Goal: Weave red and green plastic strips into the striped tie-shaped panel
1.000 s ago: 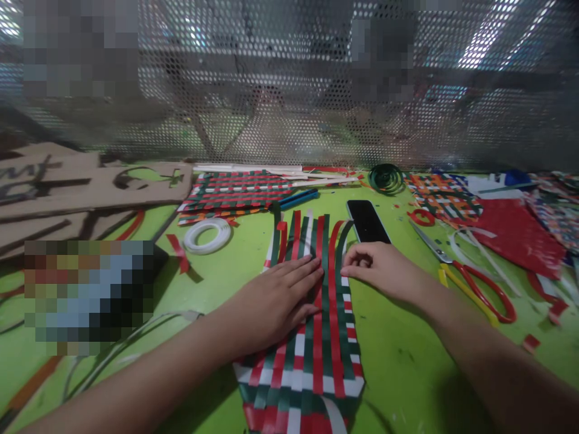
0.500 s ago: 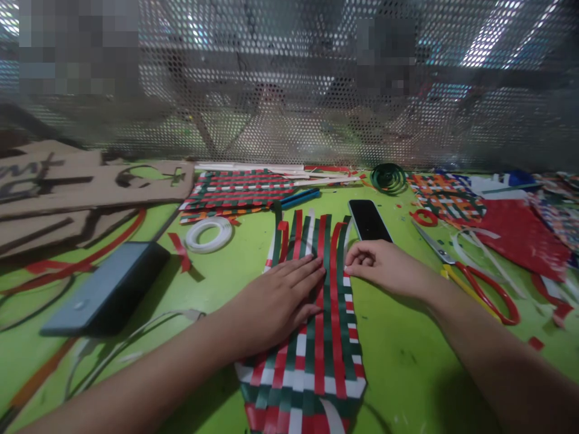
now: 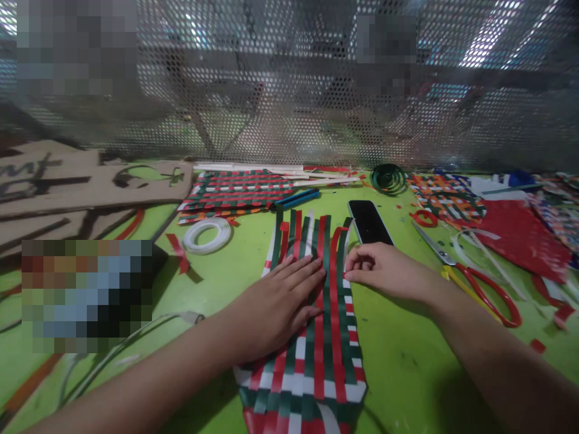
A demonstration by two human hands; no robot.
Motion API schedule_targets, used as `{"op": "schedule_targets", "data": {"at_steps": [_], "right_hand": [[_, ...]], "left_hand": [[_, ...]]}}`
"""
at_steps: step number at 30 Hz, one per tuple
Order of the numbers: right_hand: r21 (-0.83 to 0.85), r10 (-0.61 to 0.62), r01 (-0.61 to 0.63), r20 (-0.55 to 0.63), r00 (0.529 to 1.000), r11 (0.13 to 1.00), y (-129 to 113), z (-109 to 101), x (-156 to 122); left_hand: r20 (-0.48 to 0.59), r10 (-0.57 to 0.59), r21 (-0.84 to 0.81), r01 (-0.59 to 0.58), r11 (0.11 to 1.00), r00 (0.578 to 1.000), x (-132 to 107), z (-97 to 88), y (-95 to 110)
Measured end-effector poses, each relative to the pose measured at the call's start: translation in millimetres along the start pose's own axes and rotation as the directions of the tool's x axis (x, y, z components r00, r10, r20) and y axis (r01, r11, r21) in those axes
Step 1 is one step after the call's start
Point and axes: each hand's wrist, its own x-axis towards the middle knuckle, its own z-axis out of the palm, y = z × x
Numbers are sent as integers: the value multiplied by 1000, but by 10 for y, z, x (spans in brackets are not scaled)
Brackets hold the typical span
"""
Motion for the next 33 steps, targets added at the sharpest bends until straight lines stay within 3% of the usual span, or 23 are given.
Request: {"op": "schedule_targets", "data": {"at_steps": [5, 7, 9, 11, 13, 15, 17, 19, 21, 26, 33], "right_hand": [[-7, -21, 21, 7, 1000, 1000, -27, -4, 32], [-4, -26, 26, -4, 1000, 1000, -8, 1, 25], [2, -26, 26, -7, 1000, 1000, 13, 7, 14], [9, -29, 29, 0, 1000, 1000, 25, 10, 4], [6, -24, 24, 6, 1000, 1000, 24, 9, -5], [-4, -16, 16, 3, 1000, 1000, 18, 8, -13], [-7, -14, 14, -3, 1000, 1000, 15, 10, -17], [-3, -16, 16, -5, 1000, 1000, 21, 14, -16], [-1, -22, 22, -5, 1000, 1000, 30, 19, -12], [-6, -33, 33, -7, 999, 999, 26, 20, -15], [-11, 0, 0, -17, 1000, 1000, -26, 26, -33]], "left_hand": [[-2, 8, -58, -8, 998, 1000, 5, -50, 10], [-22, 4, -161, -8, 987, 1000, 12, -139, -13], [-103, -83, -290, 50, 956, 991, 10, -255, -81], [-224, -315, -387, 212, 897, 923, -7, -367, -207], [-230, -572, -459, 431, 777, 787, -38, -446, -381], [-45, -704, -510, 589, 626, 709, -70, -479, -559], [196, -718, -571, 673, 470, 668, -92, -478, -692], [313, -658, -649, 660, 379, 685, -102, -466, -754], [348, -612, -683, 639, 354, 710, -106, -464, -760], [387, -580, -613, 670, 419, 717, -140, -486, -743], [343, -624, -546, 690, 475, 702, -116, -406, -752]]}}
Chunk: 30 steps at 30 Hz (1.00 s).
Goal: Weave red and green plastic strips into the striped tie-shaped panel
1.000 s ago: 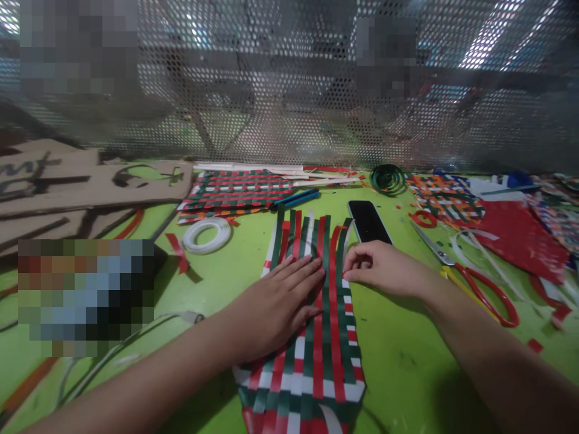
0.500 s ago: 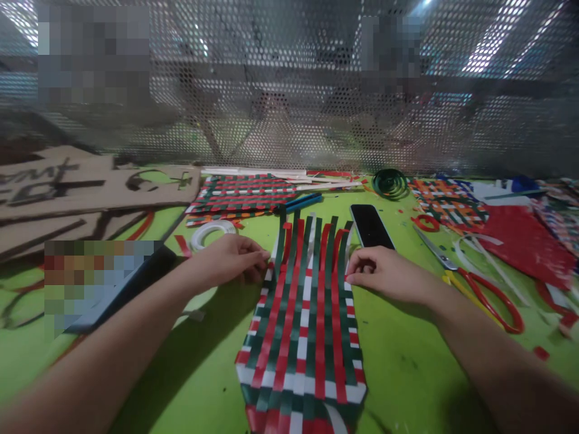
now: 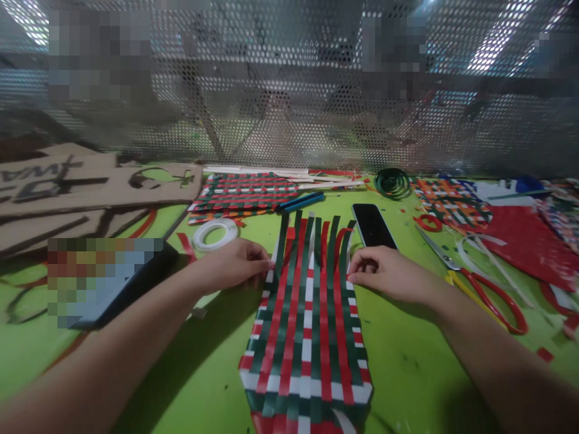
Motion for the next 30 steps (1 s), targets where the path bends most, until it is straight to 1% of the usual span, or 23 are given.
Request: {"op": "schedule_targets", "data": {"at_steps": [6, 8, 12, 18, 24, 26, 28, 30], "right_hand": [[8, -4, 4, -22, 1000, 1000, 1, 18, -3], [8, -1, 1, -26, 1000, 1000, -2, 16, -8], [-9, 10, -10, -21, 1000, 1000, -25, 12, -15], [-14, 20, -21, -15, 1000, 1000, -31, 28, -32], [-56, -33, 30, -43, 999, 998, 0, 21, -59], [-61, -58, 54, -76, 995, 997, 11, 23, -63], [-105, -111, 96, -144, 983, 990, 9, 34, -74], [-182, -194, 158, -201, 960, 971, -15, 60, -98]], "left_hand": [[-47, -58, 5, 59, 998, 997, -22, 62, 68], [-46, -68, 16, 68, 998, 997, -41, 61, 88], [-26, -31, 26, 32, 999, 999, -68, 50, 115], [-24, -75, 28, 76, 997, 997, -60, 46, 116], [44, -79, -45, 80, 996, 996, -2, 3, 20], [59, -74, -63, 78, 995, 996, 14, -11, -13], [41, -57, -58, 59, 997, 998, 11, -16, -22], [-32, -7, -15, 6, 1000, 999, -19, -5, 8]]}}
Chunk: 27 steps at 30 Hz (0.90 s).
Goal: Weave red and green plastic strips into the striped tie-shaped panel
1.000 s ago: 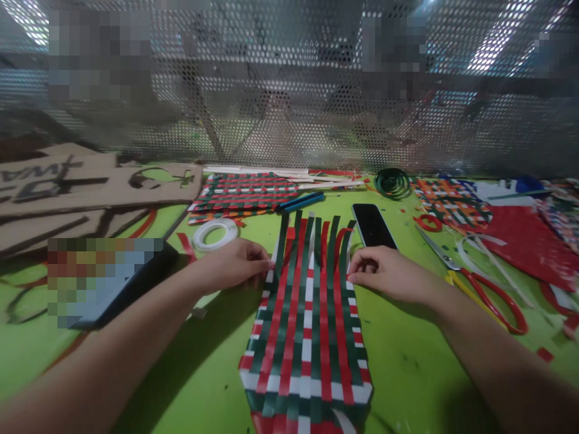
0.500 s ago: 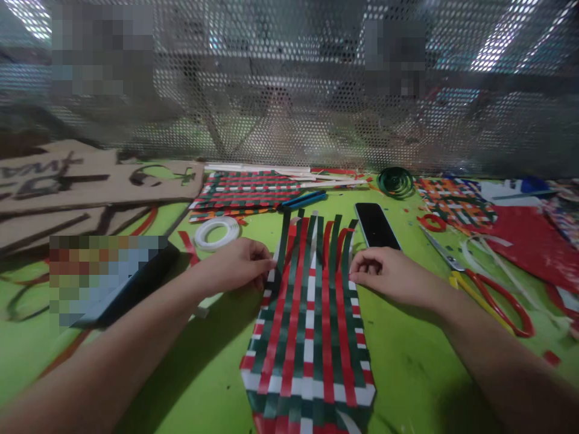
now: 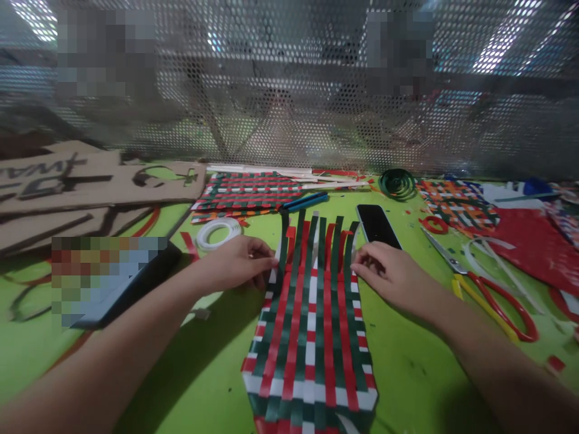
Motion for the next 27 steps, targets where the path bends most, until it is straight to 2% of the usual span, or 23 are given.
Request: {"op": "schedule_targets", "data": {"at_steps": [2, 3, 5, 7, 8, 11, 14, 19, 27], "right_hand": [[-45, -101, 100, -31, 994, 994, -56, 28, -34], [-55, -157, 155, -32, 987, 986, -87, 49, -52], [-73, -253, 251, -25, 967, 965, -138, 103, -83], [-102, -307, 304, -8, 952, 947, -161, 165, -96], [-118, -315, 313, 6, 949, 942, -161, 195, -95], [-149, -295, 298, 46, 954, 943, -143, 256, -75], [-149, -263, 269, 59, 963, 952, -138, 274, -53], [-104, -212, 218, 70, 975, 970, -158, 281, -51], [-59, -168, 175, 102, 980, 983, -186, 287, -49]], "left_hand": [[-125, 110, 105, -97, 990, 986, -58, 27, 67], [-189, 189, 183, -155, 971, 964, -94, 45, 109], [-263, 372, 363, -266, 893, 890, -169, 87, 188], [-226, 504, 507, -341, 792, 834, -231, 126, 232], [-183, 535, 548, -366, 752, 825, -253, 141, 236], [-49, 519, 600, -391, 698, 853, -285, 164, 191], [18, 463, 621, -373, 689, 886, -299, 153, 138], [73, 389, 634, -344, 692, 918, -342, 128, 160], [113, 363, 635, -348, 689, 925, -376, 130, 252]]}}
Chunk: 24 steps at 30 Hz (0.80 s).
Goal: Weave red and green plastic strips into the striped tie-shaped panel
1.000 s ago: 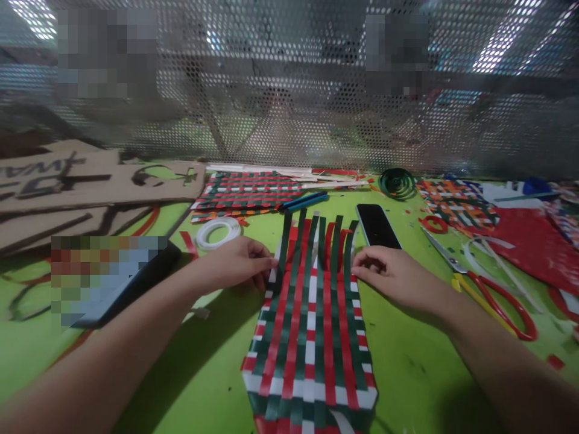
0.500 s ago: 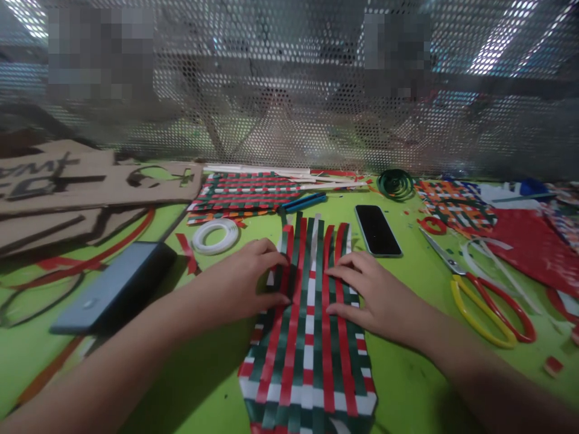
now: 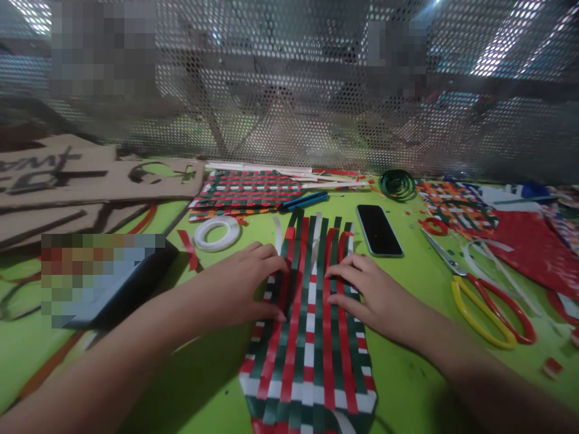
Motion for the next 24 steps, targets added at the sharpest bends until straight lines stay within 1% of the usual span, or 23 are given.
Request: {"op": "schedule_targets", "data": {"at_steps": [6, 10, 16, 20, 24], "right_hand": [[-57, -40, 36, -64, 997, 998, -10, 18, -16], [-67, -4, -2, -78, 997, 998, -62, 54, -28], [-64, 54, -59, -80, 995, 996, -120, 92, -17], [-54, 53, -57, -71, 996, 997, -134, 75, -35], [-57, 46, -52, -93, 995, 997, -140, 91, -56]], "left_hand": [[-7, -2, -60, 2, 998, 1000, 2, 10, -17], [-11, 15, -96, -16, 995, 1000, 0, 45, -62], [8, 2, -118, -1, 993, 1000, 24, 59, -102], [22, -3, -137, 6, 991, 1000, 29, 60, -112], [16, 12, -131, -10, 991, 1000, 9, 64, -113]]}}
